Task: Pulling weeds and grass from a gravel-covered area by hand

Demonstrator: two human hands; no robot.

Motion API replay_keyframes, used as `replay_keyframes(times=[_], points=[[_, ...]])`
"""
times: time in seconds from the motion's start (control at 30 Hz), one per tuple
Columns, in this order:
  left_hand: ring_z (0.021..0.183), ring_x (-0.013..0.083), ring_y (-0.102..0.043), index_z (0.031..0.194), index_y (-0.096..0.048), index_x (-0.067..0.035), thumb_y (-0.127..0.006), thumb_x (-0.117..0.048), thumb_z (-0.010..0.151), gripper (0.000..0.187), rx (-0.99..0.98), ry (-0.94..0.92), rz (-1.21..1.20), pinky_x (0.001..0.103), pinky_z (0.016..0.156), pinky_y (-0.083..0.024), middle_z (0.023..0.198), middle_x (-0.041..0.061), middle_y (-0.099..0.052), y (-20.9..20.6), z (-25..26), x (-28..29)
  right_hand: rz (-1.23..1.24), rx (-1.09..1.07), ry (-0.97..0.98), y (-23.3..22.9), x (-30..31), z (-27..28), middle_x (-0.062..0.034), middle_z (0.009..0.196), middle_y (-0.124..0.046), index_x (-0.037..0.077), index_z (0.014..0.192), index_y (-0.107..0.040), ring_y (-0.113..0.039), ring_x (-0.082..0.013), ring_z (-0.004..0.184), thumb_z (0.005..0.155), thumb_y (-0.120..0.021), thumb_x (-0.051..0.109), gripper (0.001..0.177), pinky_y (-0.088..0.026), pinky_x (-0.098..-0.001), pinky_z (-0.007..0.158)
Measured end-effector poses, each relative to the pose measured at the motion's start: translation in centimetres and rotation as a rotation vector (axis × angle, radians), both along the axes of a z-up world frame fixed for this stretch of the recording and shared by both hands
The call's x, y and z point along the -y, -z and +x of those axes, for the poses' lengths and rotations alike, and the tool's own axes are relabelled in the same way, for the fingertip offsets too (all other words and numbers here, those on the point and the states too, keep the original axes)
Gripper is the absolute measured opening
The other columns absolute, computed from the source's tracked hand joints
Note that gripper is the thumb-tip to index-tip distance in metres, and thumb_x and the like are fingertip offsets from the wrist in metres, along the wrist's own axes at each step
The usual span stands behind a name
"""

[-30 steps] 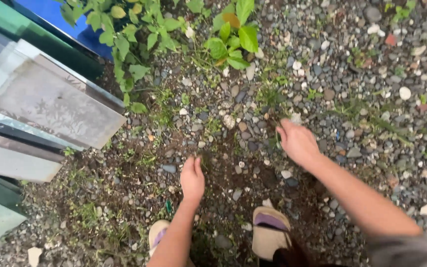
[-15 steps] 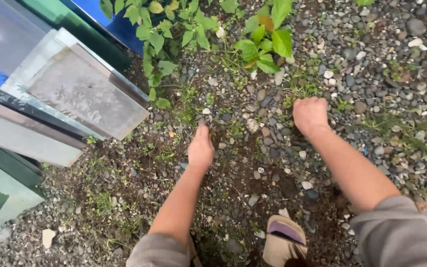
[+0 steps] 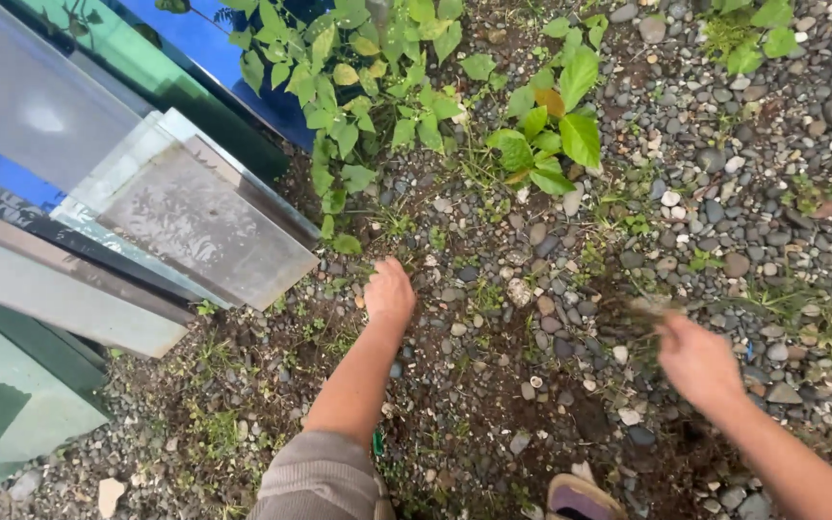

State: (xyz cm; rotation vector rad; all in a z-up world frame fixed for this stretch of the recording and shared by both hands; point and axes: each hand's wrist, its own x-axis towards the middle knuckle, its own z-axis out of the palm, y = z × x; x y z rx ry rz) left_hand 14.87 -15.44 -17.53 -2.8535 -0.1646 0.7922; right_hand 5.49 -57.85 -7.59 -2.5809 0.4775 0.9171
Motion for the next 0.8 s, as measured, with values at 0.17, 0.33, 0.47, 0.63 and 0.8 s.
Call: replay_keyframes(times=[0.17, 0.33, 0.47, 0.63, 0.8], points=[[0.093, 0.0364, -0.069, 0.114, -0.054, -0.004, -0.035, -0.001, 0.097, 0.026, -0.079, -0.367, -0.339, 0.046, 0.071, -0.056, 0.108, 0.022, -0.068, -2.0, 1.6, -1.1, 0.058, 0.012, 0.221, 2.8, 4.6, -2.0, -0.0081, 0.067, -0.058, 0.001, 0.119, -0.064, -0.045, -0.0173, 0.044, 0.111, -0.041, 0.005, 0.025, -0.037, -0.0267, 0.033], [0.081, 0.0306, -0.068, 0.101, -0.059, -0.002, -0.039, -0.007, 0.105, 0.021, 0.093, -0.399, -0.568, 0.043, 0.069, -0.061, 0.095, 0.017, -0.068, -0.8, -1.0, -1.1, 0.086, -0.021, 0.126, 1.8, 0.4, 0.4, -0.0050, 0.069, -0.058, 0.008, 0.135, -0.058, -0.045, -0.0143, 0.046, 0.108, -0.042, 0.010, 0.031, -0.038, -0.0240, 0.036], [0.067, 0.0240, -0.066, 0.095, -0.063, -0.004, -0.044, -0.008, 0.104, 0.022, 0.278, -0.574, -0.589, 0.035, 0.059, -0.059, 0.080, 0.010, -0.069, -0.7, -5.6, 0.5, 0.040, -0.147, -0.097, 2.8, -3.3, 3.4, -0.0059, 0.075, -0.064, 0.008, 0.106, -0.061, -0.060, -0.0158, 0.057, 0.105, -0.037, 0.005, 0.024, -0.058, -0.0260, 0.049], [0.048, 0.0236, -0.040, 0.082, -0.044, -0.010, -0.042, -0.022, 0.111, 0.032, 0.299, -0.677, -0.670, 0.041, 0.049, -0.033, 0.059, 0.008, -0.047, -0.1, -6.0, 2.5, -0.130, -0.064, -0.290, 10.0, -2.6, 4.1, -0.0181, 0.083, -0.077, 0.006, 0.115, -0.056, -0.076, -0.0379, 0.080, 0.078, -0.049, 0.008, 0.037, -0.060, -0.0468, 0.065], [0.098, 0.0466, -0.062, 0.115, -0.061, 0.002, -0.043, -0.016, 0.103, 0.028, 0.495, -0.126, -0.715, 0.054, 0.084, -0.052, 0.128, 0.024, -0.055, 0.8, 5.1, -0.5, -0.120, -0.152, -0.262, 7.7, -4.0, 3.7, -0.0216, 0.101, -0.071, 0.004, 0.113, -0.056, -0.069, -0.0427, 0.092, 0.085, -0.042, 0.002, 0.031, -0.055, -0.0515, 0.076]])
